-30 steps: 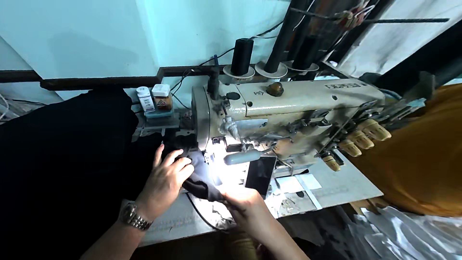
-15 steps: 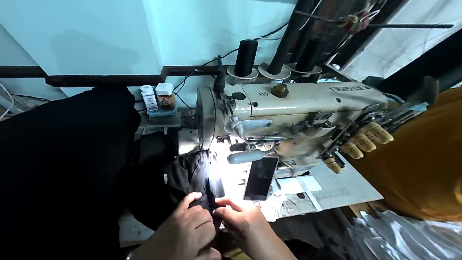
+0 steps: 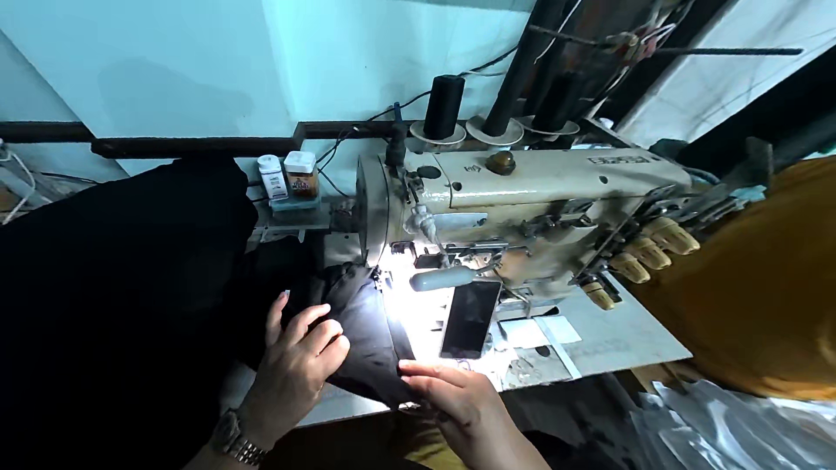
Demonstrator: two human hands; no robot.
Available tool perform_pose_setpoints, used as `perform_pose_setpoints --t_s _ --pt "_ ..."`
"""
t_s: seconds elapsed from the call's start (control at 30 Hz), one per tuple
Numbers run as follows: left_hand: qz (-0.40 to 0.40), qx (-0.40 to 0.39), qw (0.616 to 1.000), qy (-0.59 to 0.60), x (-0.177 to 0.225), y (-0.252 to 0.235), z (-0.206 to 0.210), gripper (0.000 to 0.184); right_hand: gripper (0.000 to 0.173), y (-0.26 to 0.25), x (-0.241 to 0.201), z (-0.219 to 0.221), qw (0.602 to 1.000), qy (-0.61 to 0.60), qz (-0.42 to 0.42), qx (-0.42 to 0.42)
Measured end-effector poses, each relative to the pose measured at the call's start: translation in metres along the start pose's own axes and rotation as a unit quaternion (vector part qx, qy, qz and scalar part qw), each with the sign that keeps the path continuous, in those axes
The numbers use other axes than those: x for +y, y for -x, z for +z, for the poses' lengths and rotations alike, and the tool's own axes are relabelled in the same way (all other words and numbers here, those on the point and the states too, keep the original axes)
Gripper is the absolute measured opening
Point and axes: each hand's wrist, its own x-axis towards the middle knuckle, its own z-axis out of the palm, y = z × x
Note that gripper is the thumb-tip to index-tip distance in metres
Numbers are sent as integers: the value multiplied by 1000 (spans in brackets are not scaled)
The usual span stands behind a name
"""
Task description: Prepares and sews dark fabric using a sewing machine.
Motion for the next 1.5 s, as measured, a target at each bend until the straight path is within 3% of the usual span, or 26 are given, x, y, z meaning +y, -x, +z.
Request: perform_pose_setpoints --t_s 0.13,0.33,0.53,0.63,0.8,0.93,1.1,1.23,1.3,1.4,1.43,1.5 --pt "-15 -48 998 25 -1 3 1 21 19 3 3 2 999 25 10 -21" --pt "-9 -61 998 12 -9 -13 4 21 17 -7 8 4 998 51 14 -29" --pt "-28 -99 995 -7 -29 -43 14 24 22 -34 31 16 993 111 0 24" --pt "-11 -123 992 2 -19 -50 5 35 19 -37 31 20 994 105 2 35" --pt "39 -117 990 72 -12 -37 3 19 20 -21 22 20 997 76 0 20" --pt "21 -109 992 58 -21 -39 8 47 24 -25 26 18 995 99 -2 21" --pt "-7 -149 988 38 -37 -54 20 44 25 -46 46 31 980 179 -12 87" --pt "-41 -197 977 74 -36 -60 7 44 23 -50 44 38 979 182 6 93" --pt "-91 -174 973 124 -28 -61 1 27 22 -48 43 38 981 169 7 89" --pt "-206 -17 965 163 -19 -61 32 32 21 -48 44 37 983 163 11 83" --pt "-238 12 956 169 -20 -61 48 32 22 -47 44 37 983 162 12 82" --pt "-283 34 941 181 -25 -60 68 51 24 -45 43 36 985 150 16 79"
